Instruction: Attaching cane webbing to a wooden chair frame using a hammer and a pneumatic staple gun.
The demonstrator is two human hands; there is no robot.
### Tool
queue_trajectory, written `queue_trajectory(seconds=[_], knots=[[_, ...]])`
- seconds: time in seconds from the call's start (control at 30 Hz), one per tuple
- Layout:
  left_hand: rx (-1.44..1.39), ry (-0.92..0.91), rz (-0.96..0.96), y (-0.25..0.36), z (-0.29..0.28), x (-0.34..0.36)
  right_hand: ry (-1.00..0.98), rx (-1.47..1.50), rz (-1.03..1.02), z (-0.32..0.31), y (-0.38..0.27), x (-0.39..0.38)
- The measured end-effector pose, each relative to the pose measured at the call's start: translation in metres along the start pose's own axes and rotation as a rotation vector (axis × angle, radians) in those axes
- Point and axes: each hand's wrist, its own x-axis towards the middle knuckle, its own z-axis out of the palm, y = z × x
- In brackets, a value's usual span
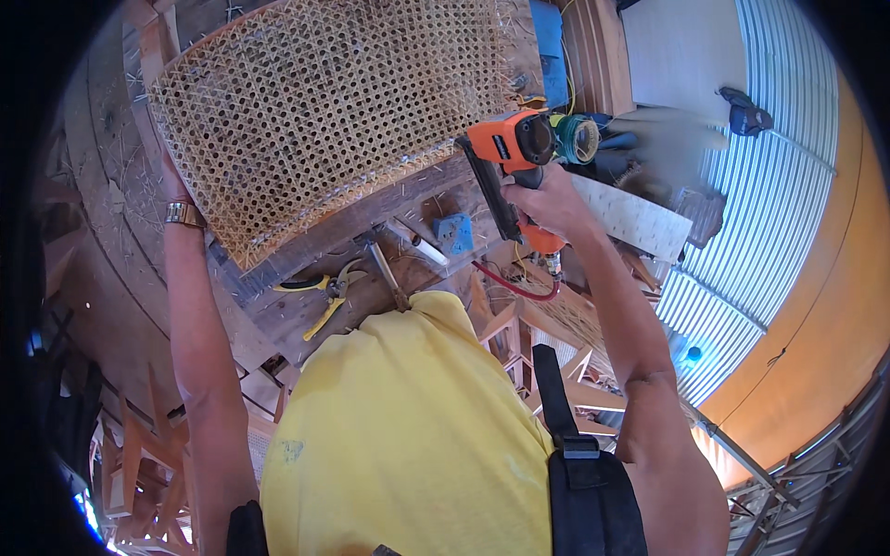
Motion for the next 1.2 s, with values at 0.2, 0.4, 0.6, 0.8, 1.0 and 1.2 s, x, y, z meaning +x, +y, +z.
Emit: queue_trajectory(seconds=[0.2,0.4,0.6,0.8,1.0,1.2], knots=[[0.025,0.005,-0.009,0.000,0.000,-0.001,-0.021,0.027,0.011,0.001,-0.004,0.005],[0.045,0.024,0.010,0.000,0.002,-0.005,-0.007,-0.110,0.037,0.002,-0.017,0.006],[0.045,-0.006,-0.003,-0.001,-0.003,0.000,-0.059,-0.082,0.015,-0.010,-0.018,-0.006],[0.035,0.013,0.012,-0.002,-0.003,-0.002,0.031,0.012,0.003,-0.018,-0.009,-0.002],[0.087,0.020,0.038,-0.001,0.000,-0.004,-0.014,0.034,0.014,-0.016,-0.010,0.006],[0.076,0.028,0.034,-0.001,-0.001,-0.003,-0.020,-0.005,0.035,-0.015,-0.008,0.008]])
